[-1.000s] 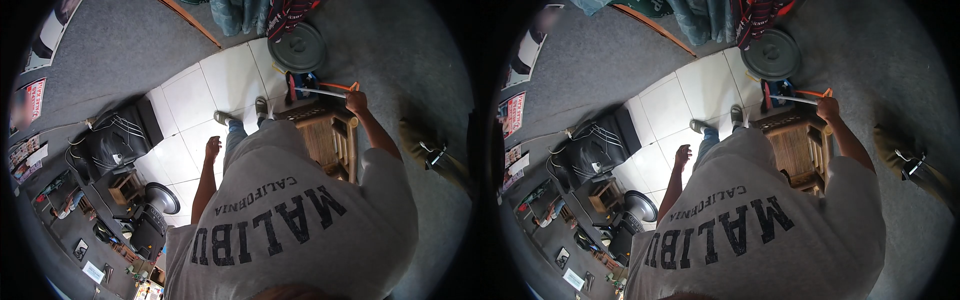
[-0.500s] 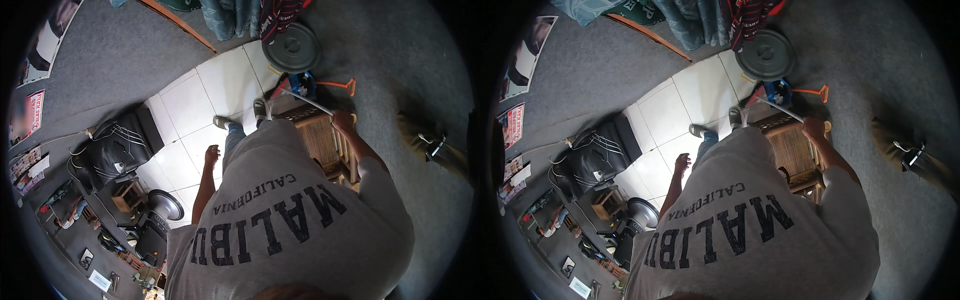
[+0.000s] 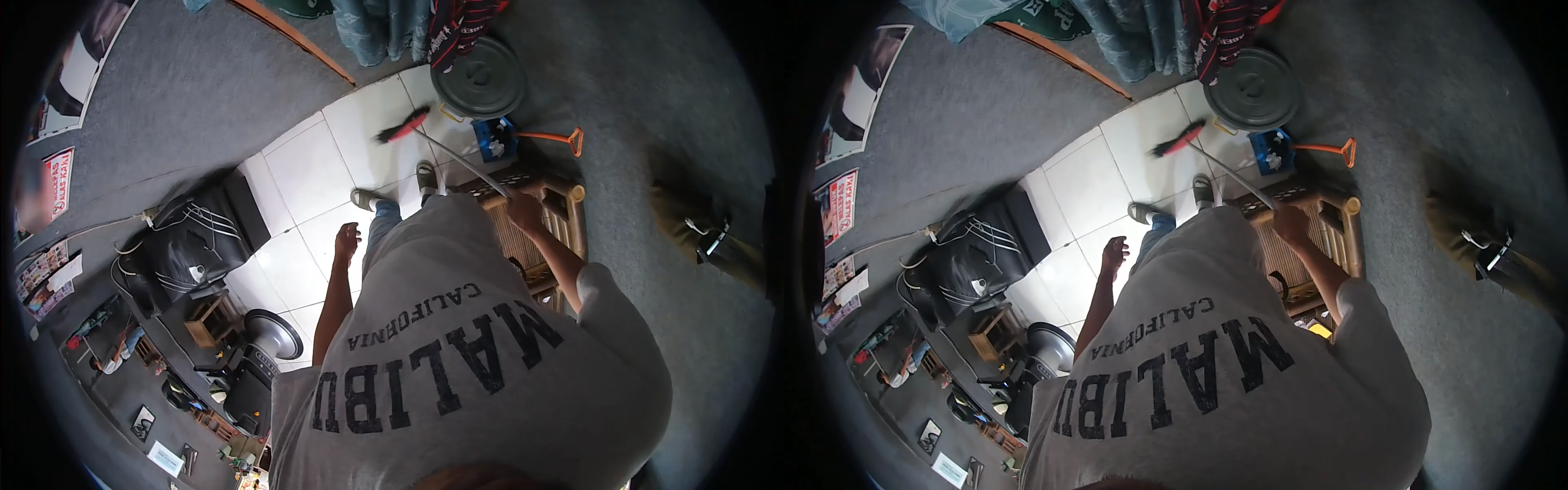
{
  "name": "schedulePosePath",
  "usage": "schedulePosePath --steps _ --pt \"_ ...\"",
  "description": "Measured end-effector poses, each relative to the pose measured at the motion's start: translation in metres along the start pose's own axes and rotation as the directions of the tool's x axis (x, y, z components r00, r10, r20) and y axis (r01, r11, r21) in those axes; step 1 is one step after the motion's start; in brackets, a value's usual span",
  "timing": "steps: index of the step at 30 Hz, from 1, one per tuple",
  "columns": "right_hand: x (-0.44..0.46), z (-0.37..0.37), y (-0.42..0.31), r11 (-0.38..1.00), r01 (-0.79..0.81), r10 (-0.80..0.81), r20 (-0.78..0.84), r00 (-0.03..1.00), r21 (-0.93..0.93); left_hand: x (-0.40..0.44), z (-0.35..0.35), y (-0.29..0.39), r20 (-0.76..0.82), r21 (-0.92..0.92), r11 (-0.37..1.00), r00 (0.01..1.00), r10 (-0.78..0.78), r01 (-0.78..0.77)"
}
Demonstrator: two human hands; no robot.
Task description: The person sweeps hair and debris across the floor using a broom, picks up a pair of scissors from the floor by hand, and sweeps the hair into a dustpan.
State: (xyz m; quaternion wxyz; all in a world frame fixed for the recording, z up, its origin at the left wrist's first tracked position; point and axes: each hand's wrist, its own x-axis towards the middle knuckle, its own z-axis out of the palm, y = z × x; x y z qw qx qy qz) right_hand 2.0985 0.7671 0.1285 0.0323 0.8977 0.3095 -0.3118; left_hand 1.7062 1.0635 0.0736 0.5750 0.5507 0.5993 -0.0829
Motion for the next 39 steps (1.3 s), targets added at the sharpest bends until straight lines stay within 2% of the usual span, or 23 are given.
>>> schedulePosePath --steps 2,4,6,8,11,14,16,18,20,23,24,26,27,29,30,32,33,34,37,39 --pt "0.021 0.026 -0.021 0.992 0.09 -0.076 -0.15 0.986 0.087 -0.004 -0.003 -0.001 -0.012 -0.013 1.0 1.0 -0.005 0.005" --pt "0.057 0.049 -0.05 0.996 0.067 -0.056 -0.162 0.985 0.062 -0.009 -0.005 -0.004 -0.02 -0.012 1.0 1.0 -0.016 0.016" --pt "0.086 0.039 -0.092 0.996 -0.038 0.043 -0.062 0.997 0.077 -0.007 -0.009 -0.021 -0.007 0.006 0.999 0.999 -0.04 0.04" --pt "0.134 0.062 -0.114 0.982 -0.131 0.131 0.009 0.991 0.135 -0.013 -0.016 -0.032 -0.002 0.027 0.996 0.997 -0.079 0.079" --pt "0.152 0.06 -0.139 0.942 -0.242 0.199 0.194 0.961 0.233 -0.027 -0.026 -0.046 -0.009 0.044 0.989 0.99 -0.144 0.144" --pt "0.116 0.08 -0.129 0.948 -0.202 0.163 0.172 0.972 0.244 -0.026 -0.037 -0.059 -0.023 0.021 0.989 0.989 -0.148 0.149" --pt "0.096 0.123 -0.098 0.962 -0.151 0.108 0.192 0.975 0.227 -0.026 -0.042 -0.062 -0.016 0.027 0.986 0.986 -0.167 0.168" --pt "0.054 0.119 -0.077 0.932 -0.1 0.048 0.155 0.987 0.349 -0.017 -0.048 -0.074 0.003 0.012 0.983 0.983 -0.185 0.185" --pt "0.026 0.116 -0.057 0.946 -0.235 0.188 0.211 0.959 0.225 -0.007 -0.054 -0.085 0.037 0.058 0.986 0.986 -0.161 0.159" --pt "-0.04 0.068 -0.058 0.949 -0.168 0.167 0.025 0.986 0.267 0.006 -0.065 -0.075 0.048 0.06 0.986 0.986 -0.157 0.154" --pt "-0.047 0.052 -0.063 0.949 -0.203 0.204 0.019 0.979 0.241 0.01 -0.068 -0.071 0.046 0.049 0.986 0.985 -0.165 0.162" --pt "-0.055 0.033 -0.076 0.945 -0.267 0.27 0.008 0.963 0.19 0.018 -0.078 -0.063 0.05 0.089 0.988 0.99 -0.133 0.129" --pt "-0.043 0.046 -0.073 0.948 -0.274 0.279 -0.006 0.96 0.161 0.02 -0.082 -0.05 0.042 0.111 0.986 0.991 -0.131 0.126" --pt "-0.007 0.069 -0.068 0.952 -0.29 0.294 -0.029 0.955 0.102 0.03 -0.088 -0.044 0.064 0.136 0.99 0.997 -0.033 0.024" --pt "-0.003 0.066 -0.072 0.944 -0.317 0.315 0.041 0.948 0.092 0.034 -0.091 -0.041 0.09 0.148 0.989 0.996 -0.015 0.002" --pt "0.0 0.09 -0.067 0.93 -0.351 0.337 0.125 0.933 0.113 0.037 -0.104 -0.028 0.092 0.189 0.982 0.996 0.003 -0.021" --pt "0.004 0.077 -0.077 0.923 -0.363 0.344 0.153 0.926 0.125 0.04 -0.106 -0.017 0.068 0.207 0.978 0.998 0.01 -0.024" --pt "-0.014 0.066 -0.076 0.907 -0.311 0.302 0.074 0.95 0.284 0.04 -0.109 -0.009 0.041 0.138 0.989 0.998 0.046 -0.051" --pt "-0.048 0.052 -0.079 0.904 -0.254 0.259 0.03 0.965 0.344 0.028 -0.11 0.011 -0.012 0.079 0.994 0.997 0.078 -0.077" --pt "-0.036 0.064 -0.087 0.898 -0.312 0.308 0.061 0.949 0.31 0.033 -0.107 -0.005 0.044 0.128 0.989 0.997 0.066 -0.071"
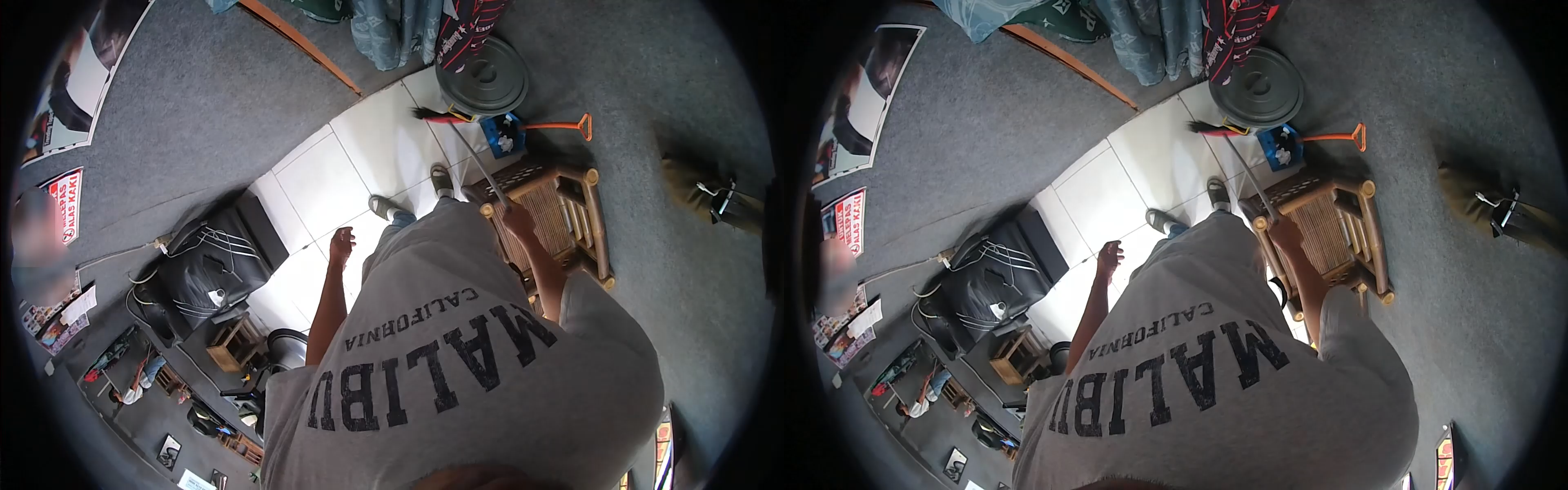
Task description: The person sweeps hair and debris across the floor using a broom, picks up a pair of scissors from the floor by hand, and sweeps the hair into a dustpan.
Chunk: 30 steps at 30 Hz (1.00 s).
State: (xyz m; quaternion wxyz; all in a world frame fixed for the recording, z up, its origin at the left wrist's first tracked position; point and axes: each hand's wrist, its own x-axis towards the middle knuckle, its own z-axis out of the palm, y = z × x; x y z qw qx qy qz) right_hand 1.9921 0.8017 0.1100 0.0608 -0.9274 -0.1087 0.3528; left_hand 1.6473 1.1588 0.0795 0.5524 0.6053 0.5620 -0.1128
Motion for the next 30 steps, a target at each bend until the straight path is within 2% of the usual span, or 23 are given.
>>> schedulePosePath --steps 1,4,6,7,9,11,16,18,20,22,25,28,30 --pt "0.01 0.007 -0.005 0.999 -0.029 0.029 0.002 1.0 -0.014 0.006 0.004 -0.01 0.028 0.025 1.0 1.0 0.001 -0.001" --pt "0.068 0.043 0.017 0.989 0.141 -0.138 0.053 0.989 -0.042 0.011 0.009 -0.038 0.143 0.057 0.995 0.986 -0.09 0.082" --pt "0.044 0.021 0.017 0.986 0.167 -0.167 0.013 0.986 0.01 0.015 0.01 -0.042 0.173 0.085 0.984 0.97 -0.17 0.157" --pt "0.026 0.008 0.02 0.983 0.178 -0.178 -0.008 0.984 0.033 0.013 0.012 -0.036 0.136 0.055 0.987 0.979 -0.154 0.148" --pt "-0.018 -0.017 0.027 0.963 0.189 -0.176 0.086 0.981 -0.192 0.011 0.011 -0.021 0.112 0.061 0.988 0.983 -0.146 0.14" --pt "-0.043 -0.013 0.053 0.954 0.134 -0.091 0.166 0.982 -0.27 0.011 0.011 -0.014 0.107 0.071 0.988 0.984 -0.144 0.137" --pt "-0.071 -0.037 0.079 0.975 0.18 -0.186 -0.039 0.982 -0.128 0.038 0.013 -0.012 0.158 0.139 0.985 0.98 -0.122 0.1" --pt "-0.107 -0.076 0.088 0.985 0.175 -0.174 -0.1 0.98 -0.002 0.052 0.01 0.008 0.193 0.212 0.977 0.979 -0.058 0.016" --pt "-0.14 -0.093 0.114 0.98 0.194 -0.2 -0.243 0.949 -0.046 0.074 0.016 0.016 0.201 0.224 0.973 0.98 0.003 -0.049" --pt "-0.167 -0.098 0.147 0.978 0.194 -0.163 -0.309 0.937 0.071 0.095 0.021 0.021 0.213 0.228 0.965 0.974 0.079 -0.128" --pt "-0.196 -0.117 0.152 0.987 0.003 0.051 -0.324 0.945 0.163 0.098 0.031 0.051 0.257 0.24 0.955 0.96 0.11 -0.174" --pt "-0.167 -0.1 0.157 0.995 0.086 -0.042 -0.535 0.844 0.057 0.114 0.04 0.053 0.322 0.3 0.905 0.925 0.201 -0.3" --pt "-0.126 -0.091 0.151 0.994 -0.014 0.051 -0.349 0.936 0.108 0.136 0.051 0.028 0.339 0.394 0.827 0.9 0.275 -0.401"
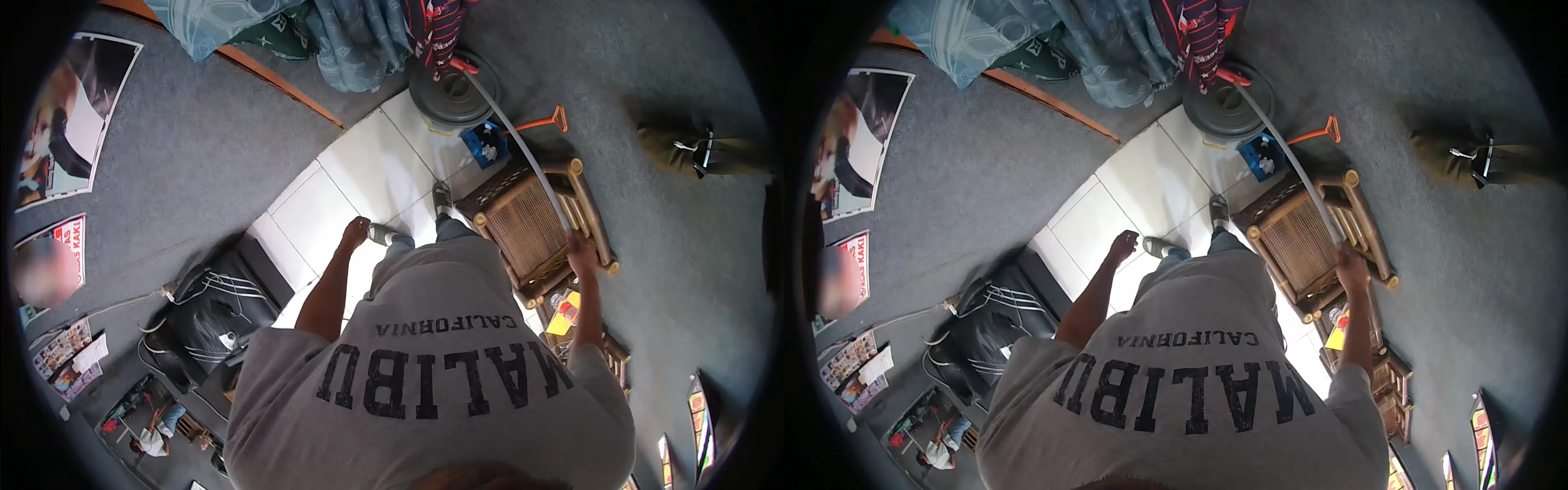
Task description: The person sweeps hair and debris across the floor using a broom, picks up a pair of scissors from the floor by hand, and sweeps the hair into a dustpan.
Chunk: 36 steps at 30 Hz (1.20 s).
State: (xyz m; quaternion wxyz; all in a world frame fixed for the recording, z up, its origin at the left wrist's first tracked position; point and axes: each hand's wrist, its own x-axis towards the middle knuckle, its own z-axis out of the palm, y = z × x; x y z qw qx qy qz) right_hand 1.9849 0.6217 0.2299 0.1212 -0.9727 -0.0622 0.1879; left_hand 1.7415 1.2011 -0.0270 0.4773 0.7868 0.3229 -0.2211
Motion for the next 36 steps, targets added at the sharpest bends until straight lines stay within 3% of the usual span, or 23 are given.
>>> schedulePosePath --steps 1,2,3,5,6,7,8,10,11,13,14,15,18,21,24,28,31,34,36 --pt "0.024 0.025 -0.002 0.992 0.082 -0.078 -0.042 0.996 0.096 -0.015 -0.006 0.02 0.052 -0.093 0.992 0.995 -0.079 0.084" --pt "0.035 0.045 -0.005 0.968 0.162 -0.147 -0.09 0.985 0.191 -0.009 0.0 0.005 0.017 0.026 0.999 1.0 -0.024 0.024" --pt "0.029 0.038 -0.02 0.957 0.008 -0.031 0.077 0.997 0.289 -0.011 0.006 -0.007 0.019 0.036 0.999 0.999 -0.041 0.04" --pt "0.021 0.005 -0.063 0.857 -0.322 0.149 0.406 0.902 0.403 -0.007 0.01 -0.019 0.01 0.001 0.998 0.998 -0.06 0.06" --pt "0.022 0.005 -0.049 0.884 -0.187 0.046 0.319 0.947 0.428 -0.009 0.013 -0.023 0.005 -0.052 0.996 0.997 -0.077 0.077" --pt "0.016 0.008 -0.021 0.898 -0.055 -0.056 0.238 0.97 0.436 -0.034 0.003 0.018 0.031 -0.206 0.959 0.981 -0.193 0.195" --pt "0.011 0.007 -0.013 0.904 0.067 -0.134 0.13 0.982 0.423 -0.042 0.006 0.021 0.028 -0.208 0.955 0.978 -0.209 0.21" --pt "0.002 0.004 0.003 0.895 0.296 -0.282 -0.092 0.955 0.333 -0.053 0.011 0.031 0.016 -0.215 0.948 0.972 -0.236 0.234" --pt "0.007 0.011 0.005 0.856 0.444 -0.368 -0.29 0.883 0.265 -0.06 0.012 0.039 0.04 -0.216 0.934 0.959 -0.282 0.283" --pt "0.026 0.014 0.001 0.865 0.379 -0.286 -0.298 0.911 0.329 -0.064 0.022 0.034 0.051 -0.237 0.923 0.952 -0.301 0.304" --pt "0.04 0.009 -0.008 0.884 0.147 -0.12 -0.088 0.989 0.444 -0.067 0.027 0.033 0.057 -0.246 0.916 0.948 -0.312 0.316" --pt "0.049 0.002 -0.016 0.859 -0.106 0.04 0.14 0.989 0.501 -0.068 0.031 0.034 0.08 -0.214 0.916 0.941 -0.329 0.338" --pt "0.051 -0.044 -0.055 0.655 -0.493 0.095 0.585 0.805 0.573 -0.07 0.036 0.045 0.166 -0.151 0.91 0.917 -0.362 0.386" --pt "0.036 -0.045 -0.015 0.897 -0.105 -0.061 0.355 0.933 0.429 -0.055 0.037 0.061 0.096 -0.19 0.931 0.95 -0.298 0.312" --pt "0.007 -0.067 -0.002 0.864 -0.171 -0.01 0.355 0.935 0.474 -0.044 0.037 0.085 0.033 -0.182 0.953 0.97 -0.239 0.241" --pt "0.02 -0.052 0.024 0.715 -0.356 0.119 0.397 0.91 0.602 -0.015 0.043 0.088 0.011 -0.116 0.984 0.99 -0.138 0.138" --pt "0.016 -0.048 0.007 0.576 -0.534 0.193 0.532 0.825 0.619 -0.002 0.054 0.08 0.001 -0.047 0.997 0.998 -0.061 0.061" --pt "0.001 -0.057 0.047 0.661 -0.447 0.074 0.54 0.839 0.603 0.0 0.054 0.111 0.036 -0.059 0.985 0.986 -0.162 0.164" --pt "-0.015 -0.071 0.058 0.724 -0.371 0.07 0.472 0.879 0.582 0.012 0.063 0.101 0.08 0.046 0.999 0.997 -0.002 -0.001"
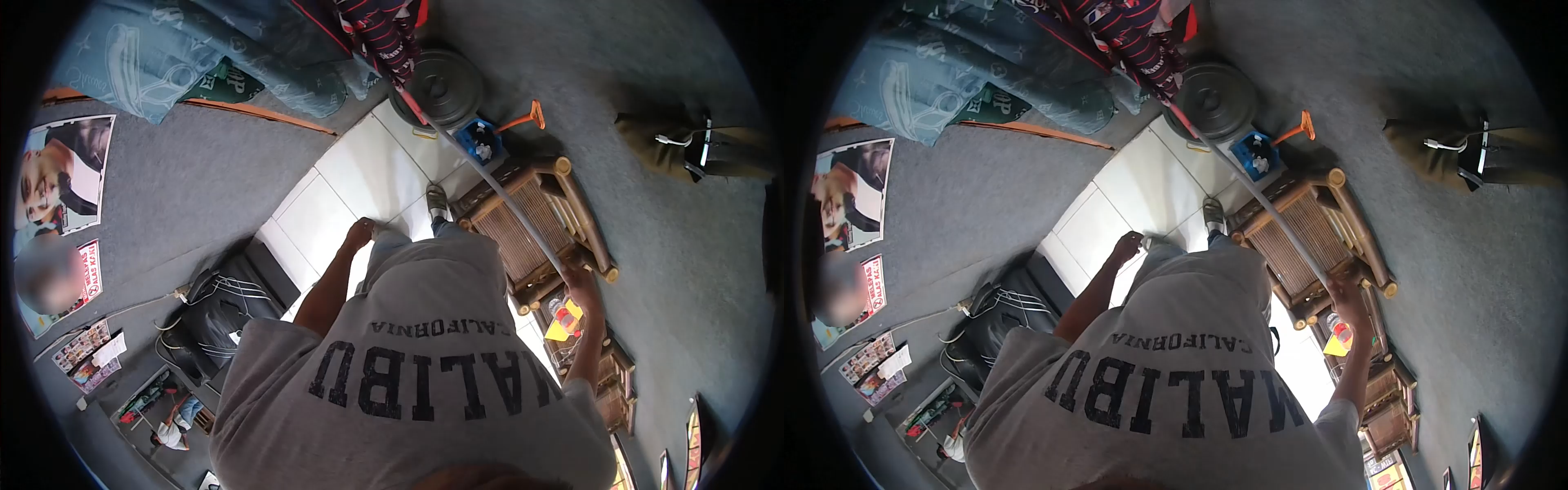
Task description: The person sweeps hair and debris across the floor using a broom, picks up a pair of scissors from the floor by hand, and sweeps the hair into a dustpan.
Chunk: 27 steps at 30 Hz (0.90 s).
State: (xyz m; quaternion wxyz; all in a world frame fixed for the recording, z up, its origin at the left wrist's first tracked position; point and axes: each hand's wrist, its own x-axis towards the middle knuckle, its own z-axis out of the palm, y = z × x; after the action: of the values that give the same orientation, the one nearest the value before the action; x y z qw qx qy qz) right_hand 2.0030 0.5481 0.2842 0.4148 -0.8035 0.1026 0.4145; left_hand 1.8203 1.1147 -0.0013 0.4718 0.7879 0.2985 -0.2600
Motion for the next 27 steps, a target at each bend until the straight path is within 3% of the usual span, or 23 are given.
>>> schedulePosePath --steps 1,4,7,9,10,11,13,14,15,16,18,19,20,22,23,24,26,27 --pt "-0.005 -0.005 0.004 0.999 0.02 -0.021 -0.01 1.0 -0.028 0.008 0.003 -0.007 0.026 0.058 0.995 0.997 0.079 -0.08" --pt "0.008 -0.006 0.033 0.991 0.09 -0.1 -0.101 0.99 -0.096 0.008 0.001 0.04 0.031 0.022 0.996 0.996 -0.084 0.084" --pt "0.033 0.023 0.037 0.996 0.08 -0.085 -0.2 0.976 -0.03 0.025 0.001 0.061 0.148 0.303 0.929 0.974 0.174 -0.212" --pt "0.022 0.054 0.011 0.996 0.023 -0.007 -0.181 0.983 0.089 0.048 0.001 0.059 0.305 0.562 0.721 0.912 0.275 -0.405" --pt "0.01 0.063 0.001 0.987 -0.01 0.032 -0.137 0.99 0.161 0.061 0.0 0.06 0.293 0.565 0.711 0.907 0.301 -0.418" --pt "0.009 0.069 0.021 0.993 0.09 -0.103 -0.19 0.976 -0.077 0.072 -0.001 0.063 0.281 0.568 0.701 0.902 0.327 -0.431" --pt "-0.029 0.069 -0.003 0.978 -0.202 0.205 -0.076 0.976 0.045 0.087 -0.01 0.083 0.362 0.616 0.611 0.868 0.341 -0.497" --pt "-0.046 0.072 -0.013 0.933 -0.347 0.35 -0.008 0.937 0.095 0.091 -0.015 0.093 0.349 0.563 0.668 0.873 0.342 -0.487" --pt "-0.055 0.086 -0.003 0.954 -0.274 0.284 -0.074 0.956 0.122 0.099 -0.018 0.096 0.336 0.506 0.72 0.878 0.342 -0.475" --pt "-0.062 0.101 0.006 0.97 -0.196 0.216 -0.143 0.966 0.142 0.111 -0.024 0.1 0.392 0.569 0.589 0.819 0.42 -0.574" --pt "-0.067 0.117 -0.01 0.936 -0.263 0.296 -0.121 0.947 0.233 0.125 -0.03 0.128 0.383 0.538 0.617 0.819 0.428 -0.574" --pt "-0.06 0.126 -0.018 0.957 -0.185 0.23 -0.197 0.953 0.225 0.129 -0.032 0.146 0.375 0.523 0.631 0.82 0.433 -0.572" --pt "-0.05 0.137 -0.026 0.972 -0.107 0.163 -0.271 0.949 0.211 0.136 -0.029 0.16 0.342 0.46 0.729 0.859 0.38 -0.506" --pt "-0.023 0.157 -0.048 0.996 0.061 -0.082 -0.449 0.89 -0.061 0.15 -0.017 0.187 0.294 0.312 0.886 0.921 0.254 -0.344" --pt "-0.015 0.168 -0.061 0.997 0.065 -0.081 -0.481 0.873 -0.051 0.151 -0.015 0.2 0.344 0.319 0.856 0.891 0.296 -0.408" --pt "-0.013 0.175 -0.066 0.99 -0.138 0.128 -0.382 0.915 0.0 0.154 -0.013 0.212 0.395 0.325 0.821 0.856 0.334 -0.47" --pt "-0.032 0.198 -0.069 0.971 -0.229 0.173 -0.442 0.88 -0.075 0.156 -0.003 0.222 0.432 0.283 0.785 0.804 0.409 -0.551" --pt "-0.051 0.203 -0.073 0.965 -0.257 0.218 -0.398 0.891 -0.046 0.165 0.007 0.22 0.416 0.24 0.78 0.788 0.455 -0.577"
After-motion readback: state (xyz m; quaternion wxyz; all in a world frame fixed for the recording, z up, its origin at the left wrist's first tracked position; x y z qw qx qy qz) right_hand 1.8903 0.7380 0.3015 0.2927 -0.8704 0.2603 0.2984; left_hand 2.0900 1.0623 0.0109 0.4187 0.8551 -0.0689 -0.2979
